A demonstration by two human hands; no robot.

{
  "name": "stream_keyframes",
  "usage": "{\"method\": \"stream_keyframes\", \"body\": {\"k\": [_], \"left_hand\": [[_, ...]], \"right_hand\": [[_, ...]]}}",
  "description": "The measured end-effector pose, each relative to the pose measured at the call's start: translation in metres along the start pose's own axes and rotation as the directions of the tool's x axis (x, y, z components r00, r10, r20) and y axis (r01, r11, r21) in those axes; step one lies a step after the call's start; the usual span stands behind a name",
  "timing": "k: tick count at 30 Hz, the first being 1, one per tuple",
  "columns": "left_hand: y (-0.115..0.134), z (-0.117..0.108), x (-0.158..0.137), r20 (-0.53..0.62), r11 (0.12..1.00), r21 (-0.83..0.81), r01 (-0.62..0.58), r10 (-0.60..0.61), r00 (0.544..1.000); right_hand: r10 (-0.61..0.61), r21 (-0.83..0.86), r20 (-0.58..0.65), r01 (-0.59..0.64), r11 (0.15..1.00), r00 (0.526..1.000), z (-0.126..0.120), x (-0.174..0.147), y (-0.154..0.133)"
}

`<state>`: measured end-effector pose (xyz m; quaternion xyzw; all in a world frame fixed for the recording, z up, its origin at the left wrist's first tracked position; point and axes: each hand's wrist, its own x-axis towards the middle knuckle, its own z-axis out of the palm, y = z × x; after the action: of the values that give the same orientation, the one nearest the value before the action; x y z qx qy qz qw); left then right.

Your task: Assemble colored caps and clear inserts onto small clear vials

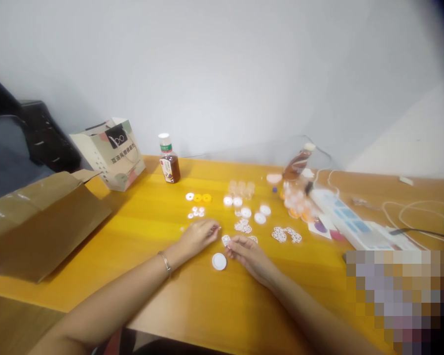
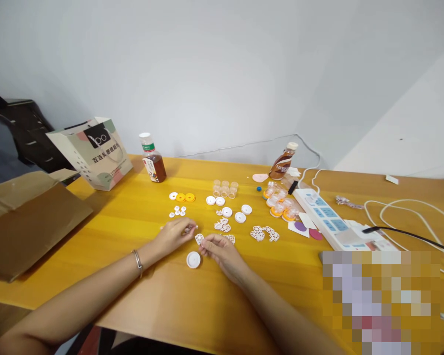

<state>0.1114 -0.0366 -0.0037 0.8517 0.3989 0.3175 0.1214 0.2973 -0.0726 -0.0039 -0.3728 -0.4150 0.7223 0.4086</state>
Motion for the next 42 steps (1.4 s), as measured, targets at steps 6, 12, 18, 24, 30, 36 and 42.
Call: {"method": "stream_keyframes", "body": {"k": [6,12,18,24,30,36,42], "left_hand": [[-0.005,-0.008,0.000,-0.050,0.981,-0.144,0.129,-0.137,0.989],[-0.007,-0.006,0.001,-0.071,0.943,-0.274,0.188,-0.215,0.974],[0.000,-0.005,0.001,-0.016,0.917,-0.324,0.233,-0.252,0.968],[0.003,-0.013,0.004,0.137,0.806,-0.518,0.286,-0.252,0.958],[0.002,-0.012,0.003,0.341,0.575,-0.734,0.361,-0.148,0.928],[0.000,-0.004,0.004,0.248,0.538,-0.761,0.363,-0.276,0.929],[0.003,-0.004,0.005,0.188,0.516,-0.757,0.401,-0.415,0.890]], "right_hand": [[-0.038,0.054,-0.129,0.046,0.998,0.991,0.008,0.006,0.001],[-0.027,0.081,-0.176,0.041,0.996,0.984,0.011,0.014,0.002],[-0.140,0.049,-0.240,0.157,0.986,0.960,0.018,0.022,0.007],[-0.222,-0.012,-0.288,0.228,0.974,0.931,0.019,0.019,0.015],[-0.229,-0.016,-0.205,0.231,0.973,0.951,0.017,0.019,0.018],[-0.224,-0.012,-0.230,0.228,0.974,0.947,0.015,0.020,0.018],[-0.216,0.014,-0.263,0.228,0.974,0.940,0.018,0.016,0.014]]}}
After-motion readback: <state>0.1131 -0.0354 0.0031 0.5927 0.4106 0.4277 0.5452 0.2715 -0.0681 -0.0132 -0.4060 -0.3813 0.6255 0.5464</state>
